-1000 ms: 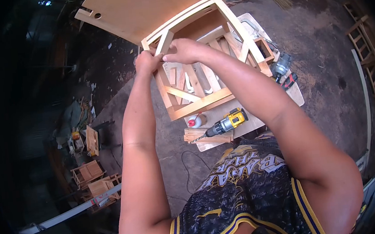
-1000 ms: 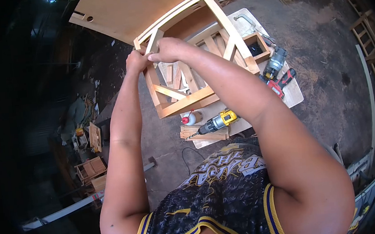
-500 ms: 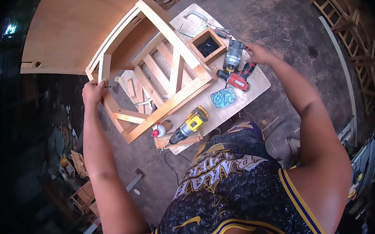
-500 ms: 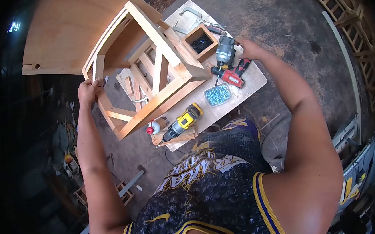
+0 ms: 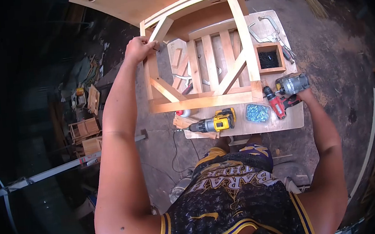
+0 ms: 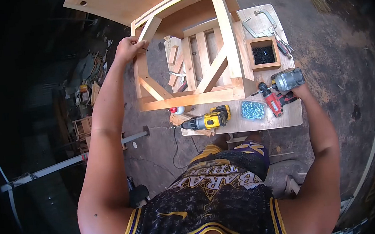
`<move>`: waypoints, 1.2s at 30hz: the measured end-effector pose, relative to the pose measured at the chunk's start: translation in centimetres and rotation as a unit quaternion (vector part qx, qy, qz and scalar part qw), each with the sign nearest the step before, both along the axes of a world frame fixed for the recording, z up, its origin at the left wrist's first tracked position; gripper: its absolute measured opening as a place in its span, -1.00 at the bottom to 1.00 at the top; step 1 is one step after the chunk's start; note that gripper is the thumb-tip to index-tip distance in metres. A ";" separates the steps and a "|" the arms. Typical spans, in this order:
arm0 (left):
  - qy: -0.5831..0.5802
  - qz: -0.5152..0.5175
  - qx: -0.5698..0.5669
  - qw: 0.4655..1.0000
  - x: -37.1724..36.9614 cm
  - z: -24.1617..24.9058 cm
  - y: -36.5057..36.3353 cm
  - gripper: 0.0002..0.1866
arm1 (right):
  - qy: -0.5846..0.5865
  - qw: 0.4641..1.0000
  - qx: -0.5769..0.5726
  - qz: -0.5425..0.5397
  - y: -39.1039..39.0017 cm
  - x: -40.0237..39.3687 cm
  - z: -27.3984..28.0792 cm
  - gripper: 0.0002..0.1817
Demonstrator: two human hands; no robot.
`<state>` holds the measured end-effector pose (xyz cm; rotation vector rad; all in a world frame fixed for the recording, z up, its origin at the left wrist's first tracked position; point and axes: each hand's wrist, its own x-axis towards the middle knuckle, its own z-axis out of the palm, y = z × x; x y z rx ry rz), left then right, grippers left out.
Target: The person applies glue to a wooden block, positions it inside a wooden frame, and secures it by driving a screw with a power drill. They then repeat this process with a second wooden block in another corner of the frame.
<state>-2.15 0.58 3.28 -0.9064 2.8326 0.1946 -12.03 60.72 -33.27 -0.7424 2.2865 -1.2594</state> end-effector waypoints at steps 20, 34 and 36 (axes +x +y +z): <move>-0.007 -0.025 -0.006 1.000 0.2 0.7 0.7 -0.54 | 0.025 0.995 0.039 0.090 -14.7 16.8 20.4 -0.34; 0.025 -0.044 0.007 0.999 0.8 0.9 0.8 -0.59 | -0.056 0.998 -0.005 -0.036 -30.6 12.1 21.8 -0.57; 0.039 -0.063 -0.002 0.997 0.8 0.7 0.6 -0.54 | -0.055 0.997 -0.030 -0.039 -31.7 11.7 21.7 -0.57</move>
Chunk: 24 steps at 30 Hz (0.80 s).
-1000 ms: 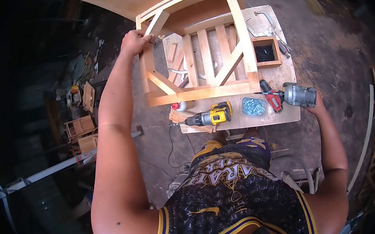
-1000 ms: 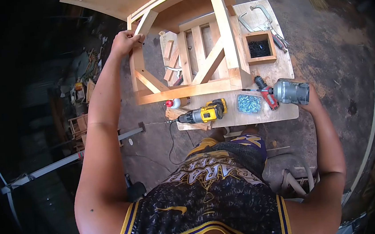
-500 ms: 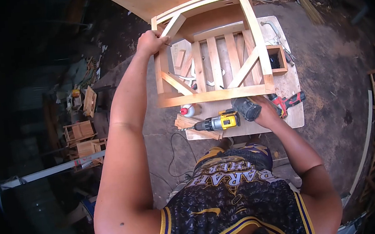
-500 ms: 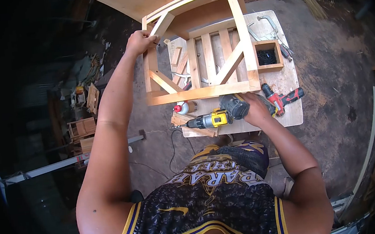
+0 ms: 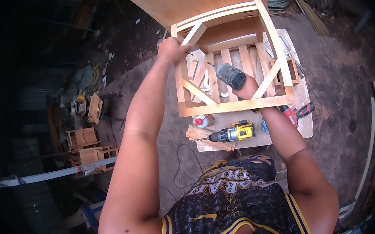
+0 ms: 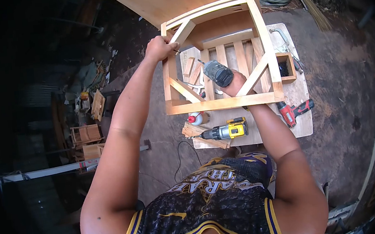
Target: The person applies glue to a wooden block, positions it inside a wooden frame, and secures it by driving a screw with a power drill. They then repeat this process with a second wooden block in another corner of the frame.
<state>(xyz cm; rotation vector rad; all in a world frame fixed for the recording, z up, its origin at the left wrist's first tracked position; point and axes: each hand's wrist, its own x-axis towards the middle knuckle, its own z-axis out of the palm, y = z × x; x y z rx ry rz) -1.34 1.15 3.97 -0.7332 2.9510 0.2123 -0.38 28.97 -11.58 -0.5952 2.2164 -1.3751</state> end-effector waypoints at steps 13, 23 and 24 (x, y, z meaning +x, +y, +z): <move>-0.009 0.005 -0.011 1.000 -0.1 -0.4 -0.2 -0.54 | -0.005 0.954 -0.297 0.052 -0.6 0.5 -0.6 -0.59; -0.022 0.018 -0.013 1.000 -0.3 -0.2 0.1 -0.55 | -0.021 0.966 -0.257 0.036 -1.2 0.1 -2.3 -0.62; -0.020 0.014 -0.015 1.000 -0.3 -0.2 0.0 -0.55 | -0.017 0.965 -0.259 0.040 -1.1 0.0 -2.0 -0.64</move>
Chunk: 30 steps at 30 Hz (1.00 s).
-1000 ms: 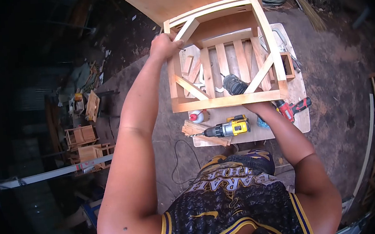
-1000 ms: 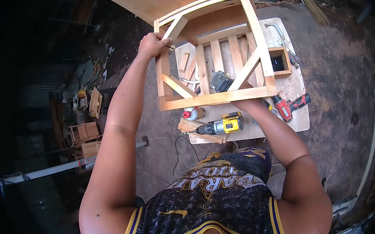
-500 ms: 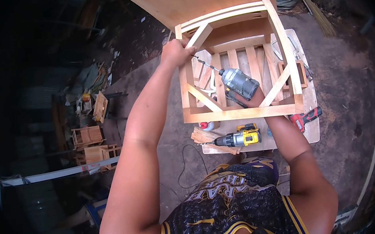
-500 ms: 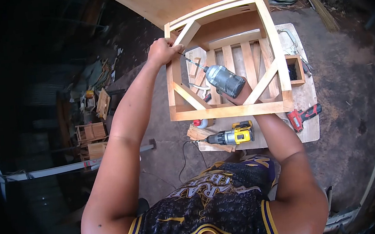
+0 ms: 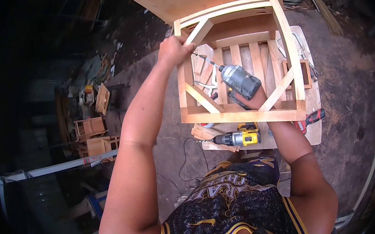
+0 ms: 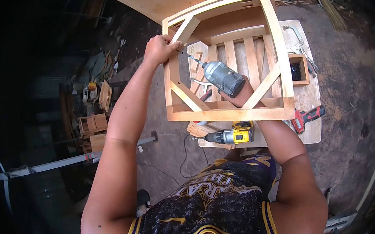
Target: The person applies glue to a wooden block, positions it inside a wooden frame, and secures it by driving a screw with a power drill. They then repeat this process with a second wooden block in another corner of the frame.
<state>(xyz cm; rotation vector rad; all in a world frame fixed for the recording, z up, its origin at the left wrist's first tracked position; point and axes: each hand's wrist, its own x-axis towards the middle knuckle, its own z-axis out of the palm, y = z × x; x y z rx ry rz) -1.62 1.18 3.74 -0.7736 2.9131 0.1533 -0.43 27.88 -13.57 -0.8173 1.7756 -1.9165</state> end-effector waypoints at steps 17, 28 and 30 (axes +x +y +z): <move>0.004 0.018 0.014 1.000 0.0 -0.2 -0.1 -0.58 | 0.000 1.000 0.026 0.005 -0.3 -0.2 0.8 -0.64; -0.018 0.022 0.018 0.999 -0.1 0.5 0.4 -0.57 | -0.011 1.000 0.012 -0.009 -0.4 -0.2 0.4 -0.65; -0.016 0.021 0.020 0.999 0.0 0.6 0.5 -0.57 | -0.010 1.000 0.013 -0.008 -0.3 -0.4 1.2 -0.65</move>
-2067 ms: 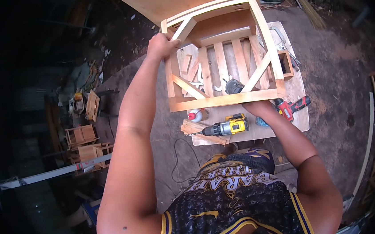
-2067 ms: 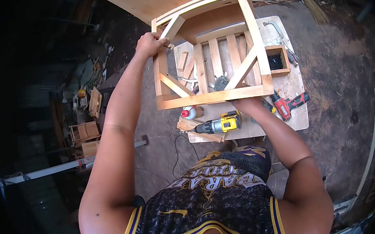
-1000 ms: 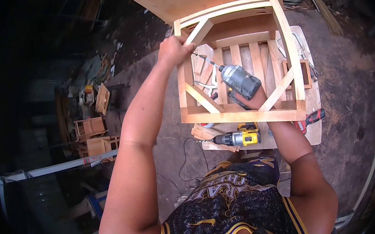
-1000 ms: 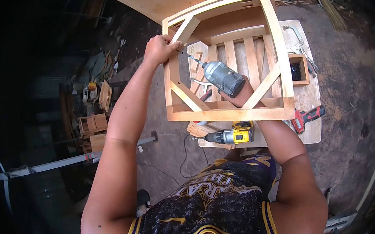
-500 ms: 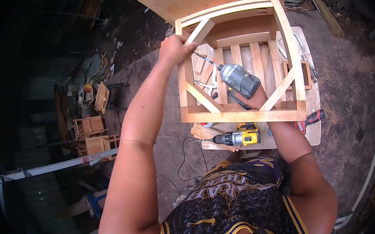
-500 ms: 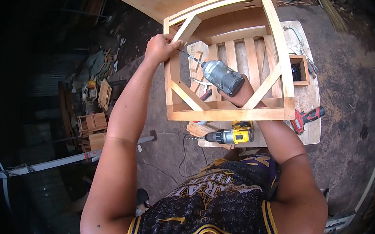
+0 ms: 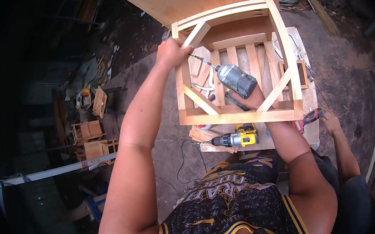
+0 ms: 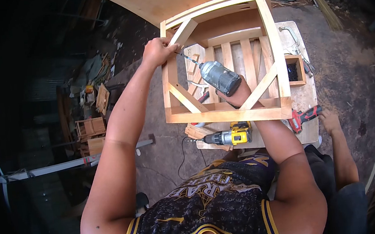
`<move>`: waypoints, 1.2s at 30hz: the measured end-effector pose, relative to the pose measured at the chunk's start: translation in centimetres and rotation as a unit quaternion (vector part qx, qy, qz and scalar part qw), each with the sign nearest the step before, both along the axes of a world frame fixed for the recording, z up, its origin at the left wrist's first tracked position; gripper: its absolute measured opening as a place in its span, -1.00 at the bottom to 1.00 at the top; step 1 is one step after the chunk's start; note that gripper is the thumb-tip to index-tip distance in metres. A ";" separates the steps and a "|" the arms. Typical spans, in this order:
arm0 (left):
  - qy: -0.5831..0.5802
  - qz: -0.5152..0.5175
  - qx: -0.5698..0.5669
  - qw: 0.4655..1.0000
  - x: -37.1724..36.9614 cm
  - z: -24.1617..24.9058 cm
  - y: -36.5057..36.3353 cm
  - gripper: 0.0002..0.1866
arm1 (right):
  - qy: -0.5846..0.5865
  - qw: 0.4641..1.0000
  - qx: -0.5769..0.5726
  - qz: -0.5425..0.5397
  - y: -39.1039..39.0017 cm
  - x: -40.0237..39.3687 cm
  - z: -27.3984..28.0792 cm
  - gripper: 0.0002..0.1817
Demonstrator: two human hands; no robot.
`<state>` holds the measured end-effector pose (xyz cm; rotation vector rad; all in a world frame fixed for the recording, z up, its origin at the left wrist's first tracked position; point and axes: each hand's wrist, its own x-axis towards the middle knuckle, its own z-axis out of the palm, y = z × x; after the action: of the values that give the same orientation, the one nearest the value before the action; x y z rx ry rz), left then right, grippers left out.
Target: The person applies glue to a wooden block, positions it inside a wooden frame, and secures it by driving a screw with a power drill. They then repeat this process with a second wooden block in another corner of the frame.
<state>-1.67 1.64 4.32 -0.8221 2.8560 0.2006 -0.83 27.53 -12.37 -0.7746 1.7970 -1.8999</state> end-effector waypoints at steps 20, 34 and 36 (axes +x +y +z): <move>0.047 -0.040 -0.009 0.998 0.2 -0.5 -0.7 -0.59 | 0.080 0.993 0.084 0.030 -0.5 0.4 0.0 -0.62; 0.038 -0.017 0.013 0.999 0.5 -0.5 -0.9 -0.63 | 0.043 0.997 0.048 0.035 -0.3 0.0 1.9 -0.68; 0.042 -0.024 0.011 0.999 0.6 -0.8 -0.8 -0.63 | 0.018 0.998 0.048 0.026 -0.3 0.3 1.6 -0.68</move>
<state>-1.04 0.80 3.50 -0.7567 2.9424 0.2675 -0.50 27.27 -10.77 -0.8195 1.8552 -1.7641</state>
